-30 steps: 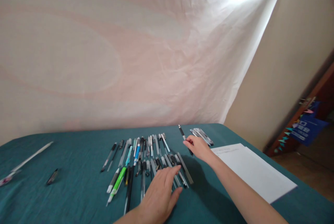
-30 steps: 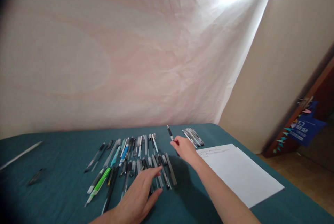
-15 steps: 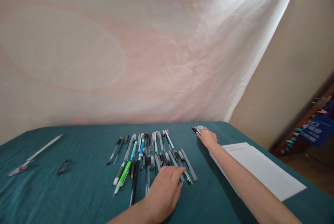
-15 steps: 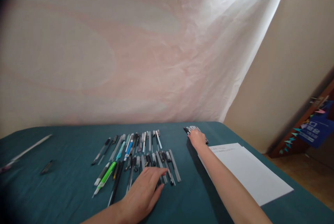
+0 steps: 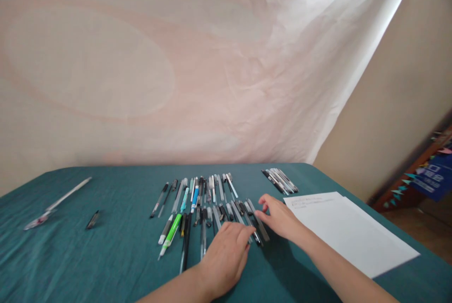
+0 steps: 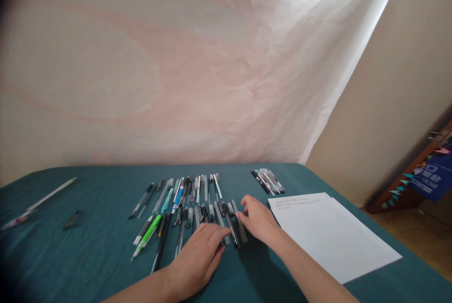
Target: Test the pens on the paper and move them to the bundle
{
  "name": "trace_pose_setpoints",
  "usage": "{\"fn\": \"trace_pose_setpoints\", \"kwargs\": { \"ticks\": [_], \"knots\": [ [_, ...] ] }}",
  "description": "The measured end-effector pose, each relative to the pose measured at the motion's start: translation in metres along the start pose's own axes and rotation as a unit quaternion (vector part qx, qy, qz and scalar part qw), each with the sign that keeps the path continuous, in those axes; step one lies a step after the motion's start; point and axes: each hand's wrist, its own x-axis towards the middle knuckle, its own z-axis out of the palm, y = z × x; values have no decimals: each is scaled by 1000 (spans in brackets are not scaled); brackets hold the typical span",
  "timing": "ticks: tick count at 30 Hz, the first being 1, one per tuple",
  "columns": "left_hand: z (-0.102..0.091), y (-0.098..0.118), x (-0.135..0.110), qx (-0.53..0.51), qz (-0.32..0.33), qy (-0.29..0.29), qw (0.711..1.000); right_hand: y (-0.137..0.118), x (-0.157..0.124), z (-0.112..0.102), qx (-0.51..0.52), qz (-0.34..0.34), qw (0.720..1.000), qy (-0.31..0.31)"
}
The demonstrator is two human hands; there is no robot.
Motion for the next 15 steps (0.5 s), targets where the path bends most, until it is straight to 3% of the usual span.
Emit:
{"fn": "trace_pose_setpoints", "kwargs": {
  "ticks": [4, 15],
  "knots": [
    [0, 0, 0, 2, 6, 1, 1000, -7, -18, 9, 41, 12, 999, -3],
    [0, -3, 0, -11, 4, 1, 1000, 3, -11, 14, 12, 64, 998, -10]
  ]
}}
